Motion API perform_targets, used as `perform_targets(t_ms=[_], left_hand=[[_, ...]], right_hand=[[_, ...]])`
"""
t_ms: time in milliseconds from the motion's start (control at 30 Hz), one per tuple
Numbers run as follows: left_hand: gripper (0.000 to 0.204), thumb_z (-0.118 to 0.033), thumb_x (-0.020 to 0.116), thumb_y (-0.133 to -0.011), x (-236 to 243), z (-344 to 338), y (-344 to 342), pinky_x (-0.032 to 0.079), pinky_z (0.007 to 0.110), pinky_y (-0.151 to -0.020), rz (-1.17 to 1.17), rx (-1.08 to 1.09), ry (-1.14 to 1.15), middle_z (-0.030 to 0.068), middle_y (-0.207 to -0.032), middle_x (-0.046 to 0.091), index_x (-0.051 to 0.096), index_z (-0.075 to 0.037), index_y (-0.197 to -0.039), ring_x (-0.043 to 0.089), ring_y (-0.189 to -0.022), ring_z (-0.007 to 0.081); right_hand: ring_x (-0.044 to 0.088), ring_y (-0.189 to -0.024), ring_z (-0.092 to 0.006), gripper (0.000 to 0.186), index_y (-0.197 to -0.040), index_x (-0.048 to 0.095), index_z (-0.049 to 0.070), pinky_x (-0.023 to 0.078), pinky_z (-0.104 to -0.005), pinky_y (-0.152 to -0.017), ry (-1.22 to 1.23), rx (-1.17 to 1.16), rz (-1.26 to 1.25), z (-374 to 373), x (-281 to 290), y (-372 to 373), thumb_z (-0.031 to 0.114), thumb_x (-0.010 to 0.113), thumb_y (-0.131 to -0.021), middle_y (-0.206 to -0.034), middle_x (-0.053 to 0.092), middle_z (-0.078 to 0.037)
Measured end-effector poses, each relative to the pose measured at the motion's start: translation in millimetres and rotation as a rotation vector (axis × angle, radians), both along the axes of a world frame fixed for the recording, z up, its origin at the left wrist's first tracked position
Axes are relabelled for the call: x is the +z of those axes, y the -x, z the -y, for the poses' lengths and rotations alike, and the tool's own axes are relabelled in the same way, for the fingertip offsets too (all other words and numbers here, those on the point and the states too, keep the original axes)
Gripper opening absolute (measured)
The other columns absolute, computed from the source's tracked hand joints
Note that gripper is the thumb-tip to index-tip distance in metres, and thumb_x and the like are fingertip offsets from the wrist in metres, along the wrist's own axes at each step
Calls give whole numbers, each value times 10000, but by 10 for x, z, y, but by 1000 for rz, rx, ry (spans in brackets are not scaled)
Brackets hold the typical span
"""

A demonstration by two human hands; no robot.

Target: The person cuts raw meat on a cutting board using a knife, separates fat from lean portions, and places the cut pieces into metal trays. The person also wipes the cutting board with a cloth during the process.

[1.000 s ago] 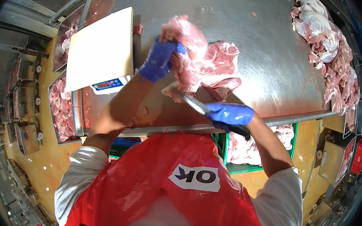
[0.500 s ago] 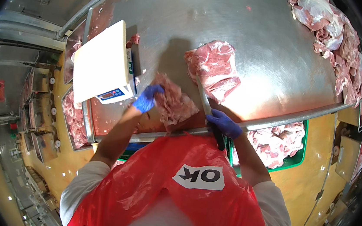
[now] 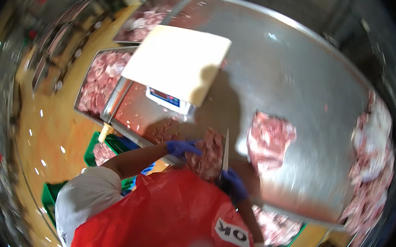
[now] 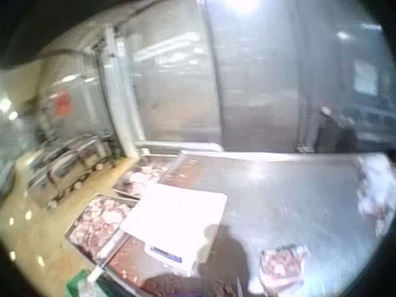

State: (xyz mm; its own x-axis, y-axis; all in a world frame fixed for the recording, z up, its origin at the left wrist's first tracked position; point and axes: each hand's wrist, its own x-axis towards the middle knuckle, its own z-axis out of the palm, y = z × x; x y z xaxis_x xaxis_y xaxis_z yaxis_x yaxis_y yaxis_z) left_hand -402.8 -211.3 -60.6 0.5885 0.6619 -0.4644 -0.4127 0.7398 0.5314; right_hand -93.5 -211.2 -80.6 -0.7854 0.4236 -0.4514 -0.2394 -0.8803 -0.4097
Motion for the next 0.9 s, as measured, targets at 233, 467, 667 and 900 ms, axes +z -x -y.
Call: perform_targets(t_ms=[233,467,667,900], left_hand=[[516,-183,639,-904,109,-42,-402,557,396,-880,155,-16,181,107,-1234,618,440,-84,-1370,646,-1033,224],[385,-207,655,-880,1006,-347,24,545,338,-844,278,207,-29,116,-1109,660,561,-44,-1216,653,-974,206],[291,-174,619,-878,2400,-1151,2385,524,329,-825,-110,925,-622,107,-1034,650,581,-14,-1118,634,-922,199],[203,-136,575,-876,2621,-282,3042,500,319,-804,-746,1523,-819,96,-947,638,604,21,-1003,613,-861,190]], right_hand=[[573,-747,-118,138,-1092,548,128,519,-290,-710,-45,-3,201,-27,358,20,215,509,-991,-838,544,27],[588,-976,-159,390,-1351,448,50,492,-277,-817,-374,-191,243,-486,1088,127,214,485,-999,-1108,583,-33],[554,-1152,-283,338,-1295,492,30,454,-535,-1001,-509,-165,-205,-1974,2836,2897,199,462,-1004,-1232,559,-124],[489,-1262,-374,346,-1264,491,16,522,-546,-909,-705,-137,-297,-1808,2989,2764,239,489,-998,-1343,495,-194]])
